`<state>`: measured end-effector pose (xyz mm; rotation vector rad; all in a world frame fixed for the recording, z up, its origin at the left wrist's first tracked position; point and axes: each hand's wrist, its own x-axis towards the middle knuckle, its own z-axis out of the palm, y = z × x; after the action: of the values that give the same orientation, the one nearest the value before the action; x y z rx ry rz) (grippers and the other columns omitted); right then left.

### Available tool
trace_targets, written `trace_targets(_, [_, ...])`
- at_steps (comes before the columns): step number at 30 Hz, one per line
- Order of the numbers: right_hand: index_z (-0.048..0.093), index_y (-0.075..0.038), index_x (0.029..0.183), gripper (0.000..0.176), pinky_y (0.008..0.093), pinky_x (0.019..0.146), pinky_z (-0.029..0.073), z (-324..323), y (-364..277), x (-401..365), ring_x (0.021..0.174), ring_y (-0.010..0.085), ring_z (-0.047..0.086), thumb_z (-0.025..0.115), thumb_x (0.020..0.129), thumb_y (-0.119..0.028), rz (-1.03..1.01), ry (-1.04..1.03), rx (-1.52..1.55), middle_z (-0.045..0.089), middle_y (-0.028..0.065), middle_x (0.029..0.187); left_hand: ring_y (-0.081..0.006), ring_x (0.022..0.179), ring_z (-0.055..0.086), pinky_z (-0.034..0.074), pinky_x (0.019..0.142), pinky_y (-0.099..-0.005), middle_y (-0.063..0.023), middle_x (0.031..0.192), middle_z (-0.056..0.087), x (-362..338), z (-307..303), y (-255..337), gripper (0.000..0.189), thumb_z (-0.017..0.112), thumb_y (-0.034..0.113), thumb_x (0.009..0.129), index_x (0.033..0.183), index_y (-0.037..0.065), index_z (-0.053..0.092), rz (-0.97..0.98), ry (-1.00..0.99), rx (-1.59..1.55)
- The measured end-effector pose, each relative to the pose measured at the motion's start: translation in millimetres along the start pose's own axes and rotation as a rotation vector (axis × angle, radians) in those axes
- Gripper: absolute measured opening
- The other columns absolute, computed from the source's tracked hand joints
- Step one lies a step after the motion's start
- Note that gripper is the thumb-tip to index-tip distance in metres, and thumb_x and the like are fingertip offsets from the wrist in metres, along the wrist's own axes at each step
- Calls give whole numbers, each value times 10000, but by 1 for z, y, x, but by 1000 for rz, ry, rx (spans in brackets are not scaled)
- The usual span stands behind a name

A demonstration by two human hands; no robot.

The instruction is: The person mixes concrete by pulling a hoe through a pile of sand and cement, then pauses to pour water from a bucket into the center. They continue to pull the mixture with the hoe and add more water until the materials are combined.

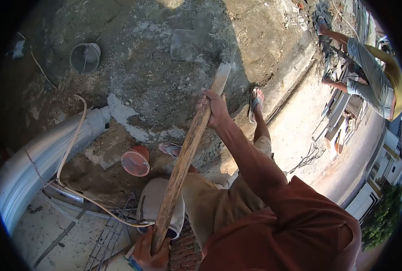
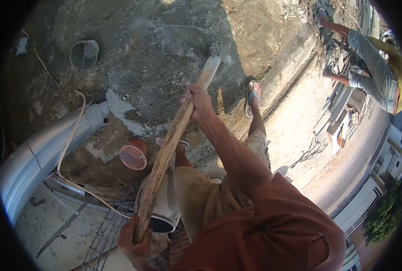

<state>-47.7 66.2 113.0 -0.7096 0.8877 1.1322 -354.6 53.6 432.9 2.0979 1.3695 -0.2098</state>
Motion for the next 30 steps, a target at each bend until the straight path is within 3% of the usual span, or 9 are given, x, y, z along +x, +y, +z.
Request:
trace_targets(1, [444, -99, 785, 153, 265, 468, 454, -25, 7, -5, 506, 97, 429, 571, 870, -99, 16, 6, 77, 422, -9, 626, -288, 763, 632, 514, 712, -379, -156, 873, 648, -1, -10, 6, 465, 708, 115, 748, 1165, -33, 567, 114, 72, 27])
trace_targets(3, [444, -110, 772, 144, 259, 474, 455, -77, 22, -9, 508, 95, 432, 551, 867, -97, 33, 88, 216, 420, -15, 619, -248, 727, 604, 516, 704, -363, -113, 837, 634, -9, -12, 7, 307, 554, 181, 921, 1141, -33, 556, -113, 515, -50])
trace_targets(8, [429, -131, 698, 193, 266, 502, 473, -213, 50, -19, 506, 119, 440, 527, 864, -146, 127, 382, 470, 425, -2, 577, -200, 688, 581, 516, 714, -330, -79, 719, 556, 108, 91, 51, 405, 328, 334, 1001, 1147, 1, 508, 28, 1054, -551])
trace_targets(10, [417, -132, 664, 221, 260, 496, 469, -267, 54, -9, 478, 122, 430, 496, 869, -151, 128, 455, 566, 426, -3, 561, -183, 554, 518, 468, 525, -274, -69, 683, 528, 159, 160, 100, 468, 373, 400, 959, 1125, -33, 442, -189, 784, -1077])
trace_targets(11, [405, -133, 630, 253, 253, 491, 466, -291, 55, -1, 450, 125, 420, 466, 875, -156, 130, 521, 645, 426, -5, 545, -156, 496, 477, 428, 482, -275, -49, 620, 490, 168, 189, 78, 345, 451, 331, 941, 1024, -3, 471, -5, 413, -1292])
trace_targets(15, [412, -138, 627, 243, 294, 540, 488, -361, 48, 26, 475, 138, 452, 428, 869, -162, 85, 574, 820, 453, 2, 555, -117, 447, 427, 393, 460, -272, -30, 543, 436, 223, 275, 112, 144, 549, 146, 886, 847, 25, 482, -66, -58, -1379])
trace_targets(18, [431, -137, 630, 190, 371, 641, 506, -354, 42, 54, 533, 182, 503, 437, 818, -111, 163, 614, 671, 483, 10, 581, -112, 444, 418, 388, 461, -267, -36, 542, 438, 242, 264, 130, 110, 524, 117, 878, 840, 22, 483, -54, -40, -1331])
trace_targets(22, [429, -106, 689, 173, 314, 599, 504, -302, 34, 118, 621, 174, 511, 457, 859, -116, 168, 415, 543, 470, 15, 653, -115, 440, 406, 384, 463, -273, -36, 544, 432, 261, 215, 132, 94, 500, 103, 861, 823, 22, 470, 127, 44, -1357])
trace_targets(30, [450, -87, 694, 195, 346, 644, 530, -118, 1, 11, 620, 179, 516, 471, 885, -116, 166, 228, 643, 479, 25, 640, -58, 433, 314, 340, 462, -230, 11, 539, 360, 228, 45, 173, 141, 450, 161, 908, 838, 39, 438, 559, 53, -1416])
